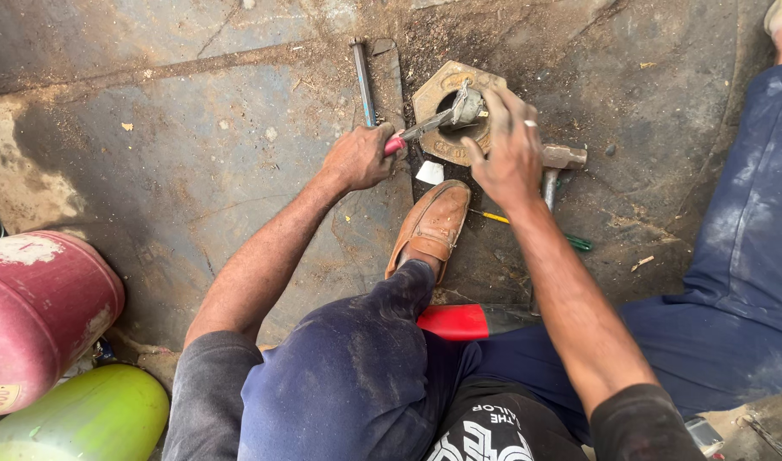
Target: The person uses a pair of pliers and a hammer to extract and disassemble a component from a metallic base on the floor, handling a metal casing and internal wiring.
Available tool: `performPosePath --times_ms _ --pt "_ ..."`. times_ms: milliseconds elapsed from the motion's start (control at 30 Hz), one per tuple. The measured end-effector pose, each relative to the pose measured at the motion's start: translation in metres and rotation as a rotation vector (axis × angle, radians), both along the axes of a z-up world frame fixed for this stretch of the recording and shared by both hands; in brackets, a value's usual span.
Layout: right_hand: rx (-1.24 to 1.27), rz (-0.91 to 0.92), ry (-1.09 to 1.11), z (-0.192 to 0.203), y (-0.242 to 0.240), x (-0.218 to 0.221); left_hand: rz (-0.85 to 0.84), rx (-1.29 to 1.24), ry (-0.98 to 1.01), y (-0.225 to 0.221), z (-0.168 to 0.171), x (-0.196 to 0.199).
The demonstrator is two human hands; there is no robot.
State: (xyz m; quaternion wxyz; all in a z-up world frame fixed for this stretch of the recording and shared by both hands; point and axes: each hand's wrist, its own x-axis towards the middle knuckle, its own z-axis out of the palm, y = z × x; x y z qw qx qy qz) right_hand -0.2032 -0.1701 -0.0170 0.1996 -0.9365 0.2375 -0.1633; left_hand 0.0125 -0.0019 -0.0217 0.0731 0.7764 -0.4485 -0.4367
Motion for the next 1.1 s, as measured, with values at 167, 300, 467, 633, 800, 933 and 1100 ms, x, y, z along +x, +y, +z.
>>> performPosePath --times_ms 167,300,467,633,800,933,1100 --pt "0.005 0.022 0.150 -0.019 -0.012 0.018 0.033 -0.036 0.060 0.004 0.002 -0.009" --pt "0.168 0.063 0.066 -0.011 -0.018 0.009 0.086 -0.146 0.103 0.011 0.014 -0.017" --pt "0.295 0.095 0.004 0.006 -0.024 0.006 0.108 -0.115 0.182 0.008 0.041 -0.026" --pt "0.476 0.115 -0.014 0.033 -0.033 0.001 0.068 -0.115 0.179 0.007 0.062 -0.031" --pt "0.489 0.157 0.004 0.053 -0.040 -0.001 0.002 -0.150 0.114 0.003 0.074 -0.026" --pt "0.488 0.155 0.046 0.056 -0.039 -0.001 -0.052 -0.164 0.037 -0.001 0.081 -0.023" --pt "0.429 0.199 -0.003 0.060 -0.038 0.004 -0.145 -0.048 -0.031 -0.004 0.089 -0.015"
